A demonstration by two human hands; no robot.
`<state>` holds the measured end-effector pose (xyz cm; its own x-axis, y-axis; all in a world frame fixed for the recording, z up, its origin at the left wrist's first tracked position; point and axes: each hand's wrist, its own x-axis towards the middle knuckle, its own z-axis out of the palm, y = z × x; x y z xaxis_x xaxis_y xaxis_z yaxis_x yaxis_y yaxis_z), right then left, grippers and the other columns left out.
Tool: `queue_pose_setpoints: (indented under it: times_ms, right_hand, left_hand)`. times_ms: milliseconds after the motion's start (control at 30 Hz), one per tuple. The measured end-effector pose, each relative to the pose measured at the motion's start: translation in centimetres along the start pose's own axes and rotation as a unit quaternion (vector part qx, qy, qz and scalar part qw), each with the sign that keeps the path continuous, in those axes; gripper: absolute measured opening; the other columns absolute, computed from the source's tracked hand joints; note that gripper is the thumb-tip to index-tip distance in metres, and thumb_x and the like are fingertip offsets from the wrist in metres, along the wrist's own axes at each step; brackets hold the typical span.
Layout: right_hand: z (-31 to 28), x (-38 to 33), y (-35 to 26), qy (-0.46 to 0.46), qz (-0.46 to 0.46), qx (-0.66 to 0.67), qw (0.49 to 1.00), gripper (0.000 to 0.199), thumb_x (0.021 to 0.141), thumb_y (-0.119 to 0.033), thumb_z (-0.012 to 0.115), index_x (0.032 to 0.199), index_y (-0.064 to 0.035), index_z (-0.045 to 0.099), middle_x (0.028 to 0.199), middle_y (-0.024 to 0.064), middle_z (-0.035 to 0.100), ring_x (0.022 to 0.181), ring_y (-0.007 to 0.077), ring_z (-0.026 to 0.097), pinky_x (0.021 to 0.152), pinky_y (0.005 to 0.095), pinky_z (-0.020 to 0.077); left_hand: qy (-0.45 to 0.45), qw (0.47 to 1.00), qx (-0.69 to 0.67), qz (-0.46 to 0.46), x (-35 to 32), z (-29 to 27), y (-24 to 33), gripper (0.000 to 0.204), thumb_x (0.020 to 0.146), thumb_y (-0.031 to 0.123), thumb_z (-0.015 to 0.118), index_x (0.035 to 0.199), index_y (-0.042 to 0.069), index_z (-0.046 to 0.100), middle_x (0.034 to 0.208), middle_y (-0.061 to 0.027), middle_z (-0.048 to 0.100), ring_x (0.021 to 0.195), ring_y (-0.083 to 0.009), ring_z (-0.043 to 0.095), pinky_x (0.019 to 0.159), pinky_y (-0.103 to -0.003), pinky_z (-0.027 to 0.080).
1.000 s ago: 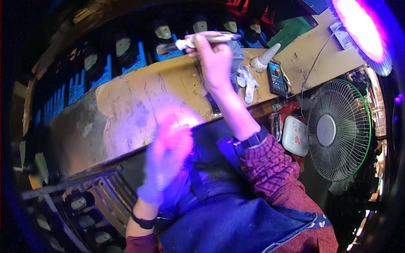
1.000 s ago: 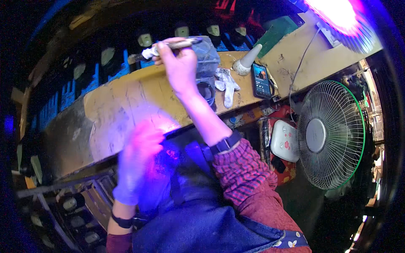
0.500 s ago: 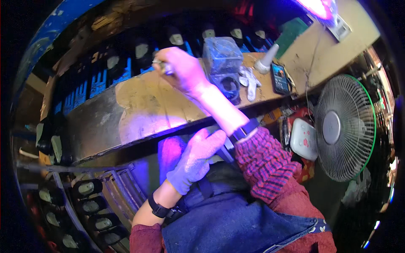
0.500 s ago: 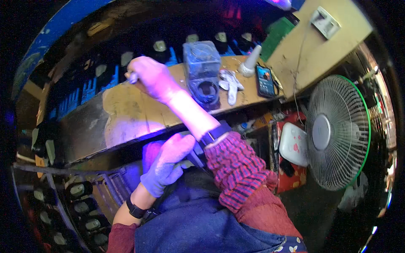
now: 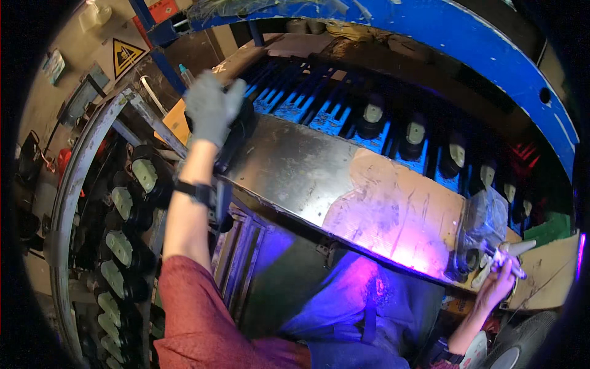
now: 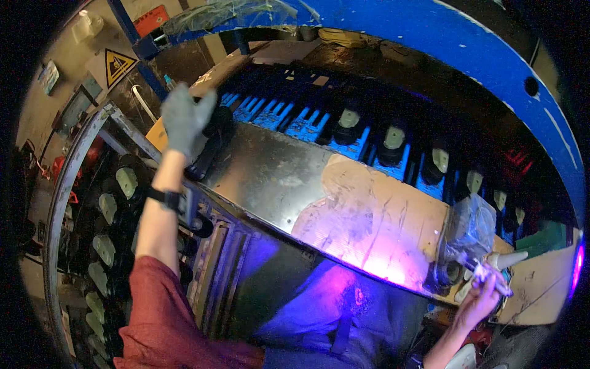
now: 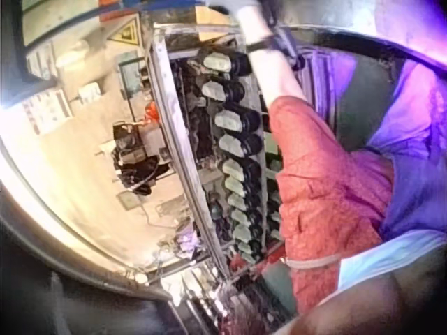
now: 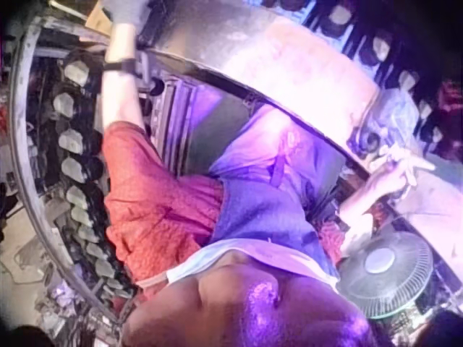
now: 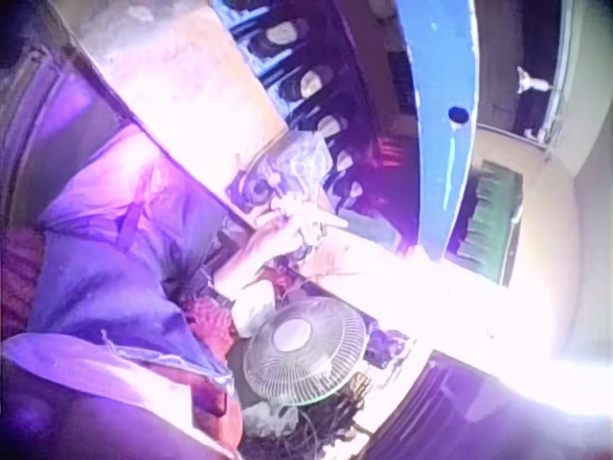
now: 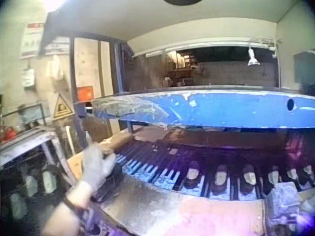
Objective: Applying adhesive or primer to the soles of shoes using a brush in a manufacturing environment.
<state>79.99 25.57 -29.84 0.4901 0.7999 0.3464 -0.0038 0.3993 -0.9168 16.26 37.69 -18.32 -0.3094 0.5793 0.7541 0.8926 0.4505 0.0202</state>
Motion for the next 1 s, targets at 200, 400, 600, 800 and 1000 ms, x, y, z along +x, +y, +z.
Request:
queue_pose_setpoints:
  times_ms: [200,400,600,800,1000]
  right_hand:
    - [-2.2,0.7,1.5,0.039,0.028,0.051,0.998,0.019,0.095,-0.017,0.051,0.104,-0.0004,0.054,0.1,0.0075,0.058,0.075,0.0067,0.048,0.065,0.0201,0.0382]
    - [1.8,0.9,1.0,0.035,0.019,0.062,0.997,0.018,0.093,-0.016,0.053,0.104,-0.0009,0.055,0.103,0.0096,0.057,0.078,0.0082,0.05,0.068,0.0196,0.0406]
    - [2.3,0.6,1.1,0.035,0.005,0.033,0.999,0.019,0.094,-0.017,0.052,0.103,0.0002,0.056,0.099,0.0066,0.057,0.076,0.0066,0.047,0.066,0.0198,0.0377]
    - [2.1,-0.6,-1.3,0.011,-0.01,0.023,1.0,0.021,0.094,-0.016,0.051,0.103,0.0024,0.056,0.09,0.0043,0.056,0.069,0.005,0.046,0.062,0.0202,0.0374]
    - [3.0,-1.8,-2.6,0.128,0.005,-0.154,0.98,0.022,0.086,-0.017,0.055,0.1,0.0005,0.06,0.092,0.0079,0.063,0.083,0.0154,0.059,0.075,0.0303,0.0493]
  left_hand:
    - [-0.367,0.909,-0.104,-0.164,3.8,5.0,-9.6,0.064,0.071,0.05,0.063,0.115,0.005,0.054,0.093,-0.0199,0.065,0.092,-0.0352,0.063,0.085,-0.042,0.046]
    - [-0.158,0.978,0.084,0.103,-2.8,0.8,-2.9,0.057,0.076,0.043,0.065,0.117,0.01,0.044,0.092,-0.0133,0.061,0.085,-0.0323,0.061,0.07,-0.045,0.046]
    - [-0.251,0.93,-0.245,0.113,-15.7,-4.7,5.5,0.054,0.075,0.042,0.067,0.11,0.002,0.055,0.09,-0.0156,0.062,0.077,-0.0313,0.063,0.064,-0.042,0.05]
    - [-0.3,0.829,-0.432,0.192,-19.6,-9.0,12.6,0.057,0.077,0.042,0.067,0.111,-0.001,0.054,0.084,-0.0177,0.062,0.078,-0.0277,0.063,0.068,-0.039,0.052]
    - [-0.221,0.94,-0.258,-0.013,-6.0,-2.6,6.0,0.041,0.084,0.035,0.059,0.105,-0.001,0.06,0.104,-0.0202,0.062,0.094,-0.0328,0.059,0.081,-0.039,0.046]
